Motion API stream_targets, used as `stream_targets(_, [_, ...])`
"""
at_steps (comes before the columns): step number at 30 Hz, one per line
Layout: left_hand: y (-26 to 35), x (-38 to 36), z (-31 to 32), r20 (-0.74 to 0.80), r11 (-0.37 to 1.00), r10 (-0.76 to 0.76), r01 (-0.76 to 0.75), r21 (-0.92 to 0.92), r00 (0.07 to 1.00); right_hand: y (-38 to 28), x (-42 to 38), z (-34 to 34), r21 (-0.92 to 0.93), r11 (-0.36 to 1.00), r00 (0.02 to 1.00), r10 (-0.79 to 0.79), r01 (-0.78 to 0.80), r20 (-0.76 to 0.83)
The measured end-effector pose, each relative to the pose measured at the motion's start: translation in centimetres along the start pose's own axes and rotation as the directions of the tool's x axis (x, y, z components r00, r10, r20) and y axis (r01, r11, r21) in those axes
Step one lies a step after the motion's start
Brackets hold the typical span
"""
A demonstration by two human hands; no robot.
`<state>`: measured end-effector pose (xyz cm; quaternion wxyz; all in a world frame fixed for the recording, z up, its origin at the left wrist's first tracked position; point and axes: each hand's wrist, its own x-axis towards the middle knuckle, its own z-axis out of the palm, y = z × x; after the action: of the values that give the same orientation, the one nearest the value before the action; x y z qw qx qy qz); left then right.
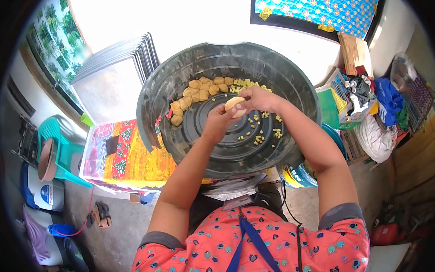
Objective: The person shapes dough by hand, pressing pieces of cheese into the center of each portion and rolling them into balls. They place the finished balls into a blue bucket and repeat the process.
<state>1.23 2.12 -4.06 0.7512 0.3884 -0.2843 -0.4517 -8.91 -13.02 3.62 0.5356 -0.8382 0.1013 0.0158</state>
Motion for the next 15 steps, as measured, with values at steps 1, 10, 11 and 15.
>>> stream_targets(1, [-0.2,0.0,0.1,-0.004,0.999,0.017,-0.017,-0.045,1.0,-0.2,0.0,-0.1,-0.015,1.0,1.0,0.017,-0.017,-0.007])
stream_targets(10, [1.1,0.4,-2.0,-0.184,0.991,-0.064,0.084,0.104,0.981,-1.8,-5.4,-6.8,0.543,0.824,0.955,0.004,0.164,-0.295])
stream_targets(11, [1.0,0.5,-2.2,-0.193,0.992,-0.06,0.079,0.093,0.979,-1.3,-6.9,-8.2,0.582,0.78,0.93,0.002,0.229,-0.369])
stream_targets(15, [1.3,0.7,-1.5,-0.232,0.985,-0.103,0.131,0.111,0.967,1.7,-15.2,-12.9,0.417,0.883,0.811,0.078,0.214,-0.58])
